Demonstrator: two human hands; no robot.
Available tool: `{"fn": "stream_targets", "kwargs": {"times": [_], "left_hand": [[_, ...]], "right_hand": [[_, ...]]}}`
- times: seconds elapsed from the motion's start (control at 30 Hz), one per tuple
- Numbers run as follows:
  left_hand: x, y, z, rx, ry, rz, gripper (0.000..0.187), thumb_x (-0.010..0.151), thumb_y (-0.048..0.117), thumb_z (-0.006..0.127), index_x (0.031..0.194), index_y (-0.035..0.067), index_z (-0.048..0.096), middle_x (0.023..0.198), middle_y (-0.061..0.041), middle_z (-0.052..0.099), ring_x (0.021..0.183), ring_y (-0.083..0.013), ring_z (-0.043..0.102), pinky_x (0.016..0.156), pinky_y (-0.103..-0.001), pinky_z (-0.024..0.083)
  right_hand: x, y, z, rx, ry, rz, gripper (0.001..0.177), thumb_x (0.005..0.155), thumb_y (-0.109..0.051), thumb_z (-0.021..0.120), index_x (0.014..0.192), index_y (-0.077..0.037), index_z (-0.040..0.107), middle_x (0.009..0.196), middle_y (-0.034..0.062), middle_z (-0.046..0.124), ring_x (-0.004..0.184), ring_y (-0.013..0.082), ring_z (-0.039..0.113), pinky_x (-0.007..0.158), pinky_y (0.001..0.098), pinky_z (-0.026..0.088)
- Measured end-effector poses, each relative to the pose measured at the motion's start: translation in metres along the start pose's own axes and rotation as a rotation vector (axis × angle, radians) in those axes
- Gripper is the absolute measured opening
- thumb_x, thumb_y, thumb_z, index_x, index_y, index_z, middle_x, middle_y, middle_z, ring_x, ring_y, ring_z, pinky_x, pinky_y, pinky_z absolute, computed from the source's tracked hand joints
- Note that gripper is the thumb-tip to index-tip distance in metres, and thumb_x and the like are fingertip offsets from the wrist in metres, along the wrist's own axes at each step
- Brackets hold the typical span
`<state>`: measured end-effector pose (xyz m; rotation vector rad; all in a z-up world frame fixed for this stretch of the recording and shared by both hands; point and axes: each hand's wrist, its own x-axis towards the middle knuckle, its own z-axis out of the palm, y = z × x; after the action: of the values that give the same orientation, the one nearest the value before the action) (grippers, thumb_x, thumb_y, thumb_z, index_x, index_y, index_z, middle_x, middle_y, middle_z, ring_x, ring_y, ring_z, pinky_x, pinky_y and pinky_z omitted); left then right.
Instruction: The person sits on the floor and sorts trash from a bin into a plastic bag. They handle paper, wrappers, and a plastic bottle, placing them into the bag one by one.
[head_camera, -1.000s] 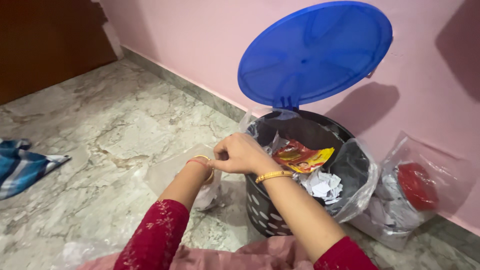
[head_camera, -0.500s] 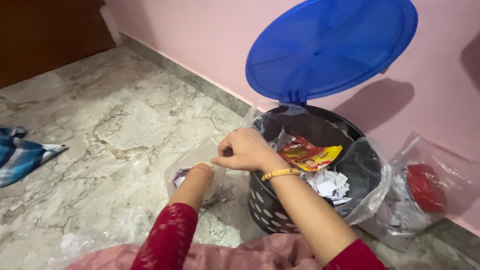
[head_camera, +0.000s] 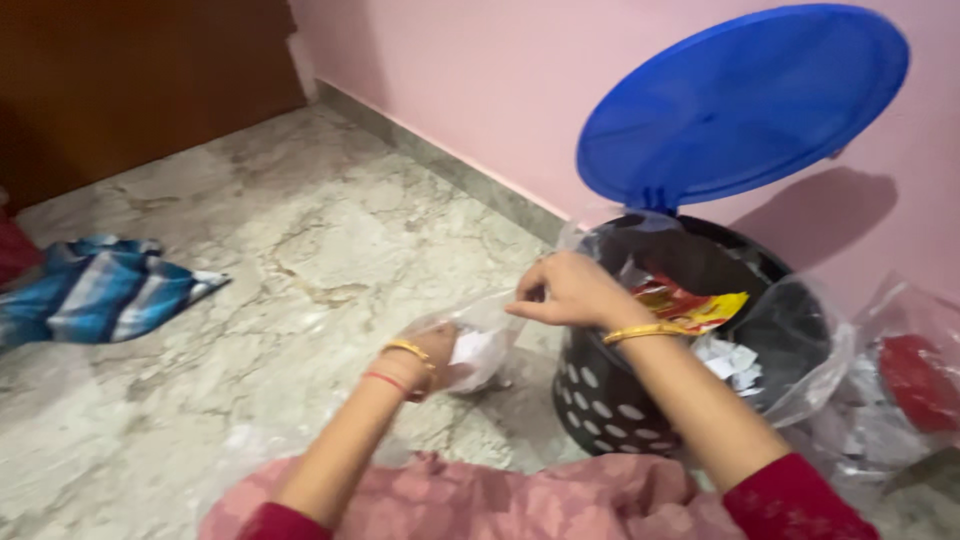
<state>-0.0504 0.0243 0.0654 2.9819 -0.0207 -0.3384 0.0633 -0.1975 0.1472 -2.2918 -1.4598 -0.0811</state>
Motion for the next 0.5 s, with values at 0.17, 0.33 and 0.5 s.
{"fn": "stream_targets", "kwargs": {"times": [0.17, 0.33, 0.5], "left_hand": [[-0.014, 0.030, 0.029, 0.074, 0.310, -0.104, 0.111, 0.078, 0.050, 0.081, 0.158, 0.009, 0.016, 0.161, -0.037, 0.026, 0.146, -0.0550, 0.022, 0.115, -0.060, 0.020], [-0.020, 0.028, 0.057, -0.233, 0.493, 0.020, 0.072, 0.084, 0.034, 0.075, 0.144, 0.005, 0.047, 0.155, -0.027, 0.044, 0.132, -0.0438, 0.047, 0.108, -0.051, 0.040], [-0.045, 0.012, 0.086, -0.186, 0.955, 0.202, 0.026, 0.099, 0.014, 0.066, 0.124, 0.011, 0.068, 0.139, -0.007, 0.063, 0.130, -0.0290, 0.057, 0.109, -0.045, 0.048]], "right_hand": [[-0.007, -0.025, 0.002, -0.236, 0.016, -0.006, 0.033, 0.076, -0.044, 0.076, 0.082, -0.012, 0.081, 0.083, 0.0099, 0.077, 0.080, 0.0312, 0.073, 0.071, 0.0420, 0.056], [-0.017, -0.060, 0.026, -0.605, -0.097, 0.063, 0.028, 0.078, -0.035, 0.073, 0.093, -0.011, 0.077, 0.089, 0.0125, 0.074, 0.092, 0.0304, 0.070, 0.086, 0.0435, 0.052], [-0.030, -0.084, 0.069, -0.663, 0.338, -0.032, 0.031, 0.075, -0.010, 0.065, 0.105, -0.004, 0.072, 0.109, 0.0117, 0.074, 0.110, 0.0288, 0.066, 0.100, 0.0423, 0.047]]}}
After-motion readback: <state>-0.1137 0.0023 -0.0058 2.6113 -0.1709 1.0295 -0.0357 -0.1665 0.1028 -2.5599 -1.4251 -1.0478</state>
